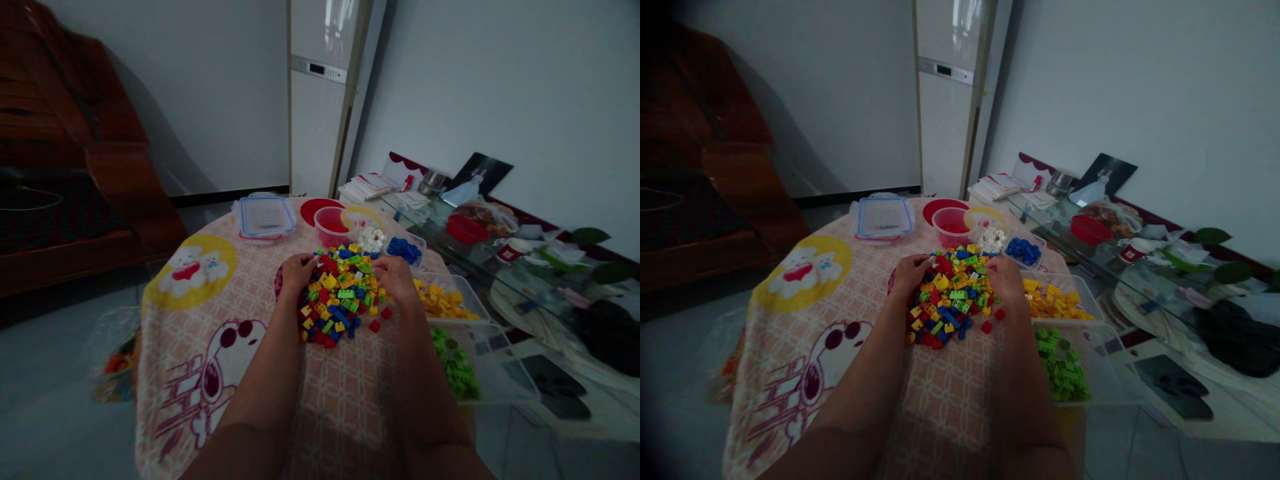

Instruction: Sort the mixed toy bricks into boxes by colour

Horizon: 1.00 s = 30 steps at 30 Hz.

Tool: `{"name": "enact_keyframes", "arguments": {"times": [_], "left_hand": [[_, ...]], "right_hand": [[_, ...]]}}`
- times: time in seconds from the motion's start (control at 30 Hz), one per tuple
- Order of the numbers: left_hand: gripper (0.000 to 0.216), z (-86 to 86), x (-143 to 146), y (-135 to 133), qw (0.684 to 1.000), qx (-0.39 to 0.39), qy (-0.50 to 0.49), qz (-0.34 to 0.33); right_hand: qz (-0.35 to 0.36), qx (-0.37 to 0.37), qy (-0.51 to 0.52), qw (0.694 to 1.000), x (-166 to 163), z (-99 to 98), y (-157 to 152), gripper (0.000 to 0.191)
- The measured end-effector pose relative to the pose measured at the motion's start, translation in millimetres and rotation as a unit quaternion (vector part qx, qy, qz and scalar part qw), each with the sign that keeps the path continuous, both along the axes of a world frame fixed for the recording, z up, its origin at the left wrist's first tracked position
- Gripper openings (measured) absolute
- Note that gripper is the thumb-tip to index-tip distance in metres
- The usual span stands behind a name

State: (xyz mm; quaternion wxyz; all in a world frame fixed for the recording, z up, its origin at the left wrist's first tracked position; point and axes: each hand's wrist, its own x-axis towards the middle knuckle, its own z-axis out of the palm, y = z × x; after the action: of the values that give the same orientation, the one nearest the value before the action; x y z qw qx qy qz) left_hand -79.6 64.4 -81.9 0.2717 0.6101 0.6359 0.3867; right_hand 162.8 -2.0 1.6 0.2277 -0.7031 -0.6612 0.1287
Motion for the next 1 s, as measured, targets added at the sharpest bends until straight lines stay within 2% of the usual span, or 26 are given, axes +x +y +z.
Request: {"name": "enact_keyframes", "arguments": {"times": [0.13,0.2,0.33,0.47,0.57,0.63,0.73,0.83,0.93,1.0], "left_hand": [[0.032,-0.9,0.4,1.4,1.0,0.006,0.016,-0.006],[0.033,0.0,0.6,1.0,1.0,0.005,0.023,-0.003],[0.033,2.1,0.9,-0.3,1.0,-0.003,0.028,0.006],[0.034,2.0,0.5,-0.2,1.0,-0.001,0.028,0.006],[0.034,1.2,0.3,0.4,1.0,-0.003,0.029,0.012],[0.034,0.8,0.4,0.8,1.0,-0.004,0.027,0.014],[0.034,0.9,0.7,1.2,1.0,0.0,0.028,0.013],[0.034,2.6,0.9,0.7,0.999,-0.001,0.034,0.016],[0.032,4.5,1.3,-0.1,0.999,-0.003,0.041,0.013],[0.032,4.7,1.6,-0.1,0.999,-0.002,0.042,0.013]], "right_hand": [[0.083,-0.116,-0.013,0.99,-6.9,-3.8,-7.9,0.018],[0.123,-0.146,-0.039,0.981,-11.3,-6.2,-9.4,0.022],[0.134,-0.151,-0.104,0.974,-16.6,-10.7,-7.5,0.028],[0.129,-0.127,-0.052,0.982,-10.1,-13.7,-5.1,0.02],[0.083,-0.075,0.056,0.992,-2.8,-19.5,-0.2,0.022],[0.026,-0.035,0.145,0.988,0.1,-24.7,6.2,0.03],[-0.102,0.04,0.253,0.961,3.6,-31.5,18.1,0.046],[-0.193,0.132,0.29,0.928,10.8,-36.6,28.1,0.064],[-0.2,0.178,0.275,0.923,20.5,-42.0,34.3,0.073],[-0.186,0.176,0.259,0.931,24.6,-46.0,36.8,0.07]]}}
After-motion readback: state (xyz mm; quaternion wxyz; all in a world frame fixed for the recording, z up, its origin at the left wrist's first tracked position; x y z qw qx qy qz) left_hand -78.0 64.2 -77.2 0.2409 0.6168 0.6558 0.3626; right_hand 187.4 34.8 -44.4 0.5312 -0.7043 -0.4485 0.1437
